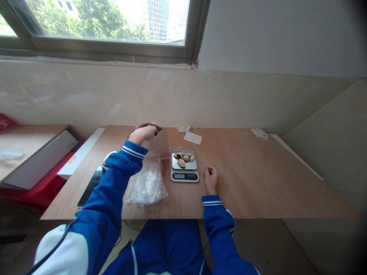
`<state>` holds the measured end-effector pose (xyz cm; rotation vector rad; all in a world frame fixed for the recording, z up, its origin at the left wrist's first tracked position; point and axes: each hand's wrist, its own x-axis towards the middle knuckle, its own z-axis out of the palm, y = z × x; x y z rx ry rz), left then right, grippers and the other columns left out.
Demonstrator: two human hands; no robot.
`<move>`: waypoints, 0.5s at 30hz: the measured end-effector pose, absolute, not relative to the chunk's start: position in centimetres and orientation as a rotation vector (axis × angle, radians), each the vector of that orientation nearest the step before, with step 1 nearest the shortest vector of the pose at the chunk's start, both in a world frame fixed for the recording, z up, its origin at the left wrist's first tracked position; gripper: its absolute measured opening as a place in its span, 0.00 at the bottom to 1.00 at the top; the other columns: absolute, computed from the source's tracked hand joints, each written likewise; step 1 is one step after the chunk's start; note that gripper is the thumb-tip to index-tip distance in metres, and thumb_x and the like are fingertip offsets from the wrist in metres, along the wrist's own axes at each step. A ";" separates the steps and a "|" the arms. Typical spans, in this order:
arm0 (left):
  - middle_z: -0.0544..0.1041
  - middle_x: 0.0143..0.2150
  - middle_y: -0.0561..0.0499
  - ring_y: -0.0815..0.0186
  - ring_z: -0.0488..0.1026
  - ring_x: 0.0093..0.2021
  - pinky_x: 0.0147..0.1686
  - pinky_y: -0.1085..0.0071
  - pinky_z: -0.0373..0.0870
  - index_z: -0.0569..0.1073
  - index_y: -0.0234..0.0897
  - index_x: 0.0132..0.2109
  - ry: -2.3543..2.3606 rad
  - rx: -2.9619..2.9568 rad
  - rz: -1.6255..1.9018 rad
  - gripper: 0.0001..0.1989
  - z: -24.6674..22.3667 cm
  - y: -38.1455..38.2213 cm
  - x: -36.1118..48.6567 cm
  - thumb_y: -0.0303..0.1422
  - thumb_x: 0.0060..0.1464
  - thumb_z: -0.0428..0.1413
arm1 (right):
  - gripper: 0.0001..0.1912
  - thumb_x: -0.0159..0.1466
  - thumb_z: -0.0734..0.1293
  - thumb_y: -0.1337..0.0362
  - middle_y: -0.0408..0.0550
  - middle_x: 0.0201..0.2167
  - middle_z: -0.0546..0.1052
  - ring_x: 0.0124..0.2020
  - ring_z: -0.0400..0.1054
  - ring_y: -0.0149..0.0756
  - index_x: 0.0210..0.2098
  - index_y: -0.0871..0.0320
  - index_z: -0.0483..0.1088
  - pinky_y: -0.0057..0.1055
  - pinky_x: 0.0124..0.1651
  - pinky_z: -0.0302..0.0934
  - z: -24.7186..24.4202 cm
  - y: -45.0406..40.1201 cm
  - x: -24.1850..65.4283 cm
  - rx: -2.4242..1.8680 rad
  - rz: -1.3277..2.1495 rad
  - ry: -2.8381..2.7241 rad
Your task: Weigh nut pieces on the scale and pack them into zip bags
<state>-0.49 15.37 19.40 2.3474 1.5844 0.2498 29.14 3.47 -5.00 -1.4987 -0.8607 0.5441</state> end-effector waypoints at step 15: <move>0.81 0.40 0.48 0.61 0.75 0.39 0.45 0.71 0.67 0.79 0.39 0.35 1.639 2.457 0.167 0.15 19.7 13.4 -0.4 0.20 0.44 0.51 | 0.24 0.56 0.64 0.40 0.39 0.19 0.66 0.22 0.61 0.32 0.25 0.56 0.63 0.29 0.27 0.56 -4.9 3.5 29.1 -1.487 0.538 -0.866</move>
